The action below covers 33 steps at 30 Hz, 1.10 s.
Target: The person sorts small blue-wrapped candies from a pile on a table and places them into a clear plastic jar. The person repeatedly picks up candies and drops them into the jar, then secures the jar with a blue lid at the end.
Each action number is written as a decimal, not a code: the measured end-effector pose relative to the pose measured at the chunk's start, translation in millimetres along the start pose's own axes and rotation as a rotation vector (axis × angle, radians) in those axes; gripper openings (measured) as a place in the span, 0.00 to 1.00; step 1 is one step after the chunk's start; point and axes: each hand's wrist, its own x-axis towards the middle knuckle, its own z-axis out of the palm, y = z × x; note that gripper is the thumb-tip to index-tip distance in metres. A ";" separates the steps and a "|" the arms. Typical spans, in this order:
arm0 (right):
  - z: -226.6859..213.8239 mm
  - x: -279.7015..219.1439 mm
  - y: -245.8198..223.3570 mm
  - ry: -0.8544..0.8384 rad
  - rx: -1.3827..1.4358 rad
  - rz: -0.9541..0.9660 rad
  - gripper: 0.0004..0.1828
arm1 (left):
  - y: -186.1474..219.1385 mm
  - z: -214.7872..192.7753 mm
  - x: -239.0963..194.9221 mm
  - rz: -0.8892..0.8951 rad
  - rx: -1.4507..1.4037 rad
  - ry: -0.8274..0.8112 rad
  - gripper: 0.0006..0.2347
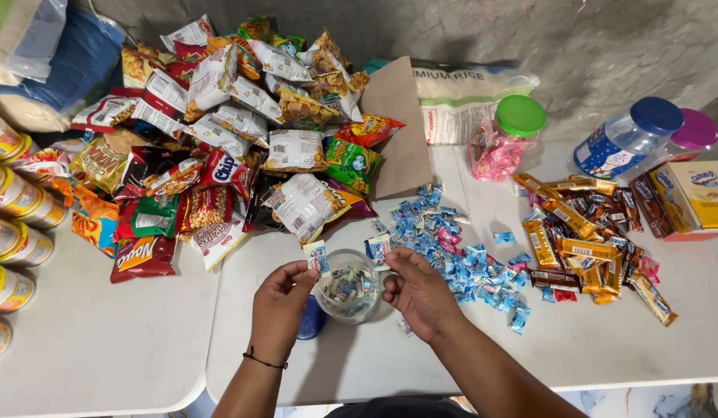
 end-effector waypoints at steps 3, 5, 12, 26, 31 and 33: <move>-1.3 0.7 7.5 -0.032 -0.016 -0.020 0.11 | 3.3 -2.9 -0.5 0.010 0.003 0.004 0.12; 0.4 2.2 9.9 -0.041 -0.037 -0.038 0.11 | 2.3 -5.7 0.0 0.013 0.016 0.007 0.12; 10.4 18.6 21.9 -0.077 -0.724 -0.383 0.09 | -1.4 -10.8 0.3 0.017 -0.003 0.003 0.11; 37.4 -3.8 12.4 -0.168 -1.530 -1.007 0.08 | -6.8 -13.7 -1.7 0.037 -0.039 0.028 0.11; -1.5 26.6 19.7 -0.178 -0.828 -0.438 0.09 | -7.7 -13.5 -1.9 0.017 -0.015 0.034 0.11; -17.4 29.1 12.1 -0.102 -0.342 -0.159 0.08 | -5.0 -12.8 -3.3 0.060 -0.036 0.007 0.10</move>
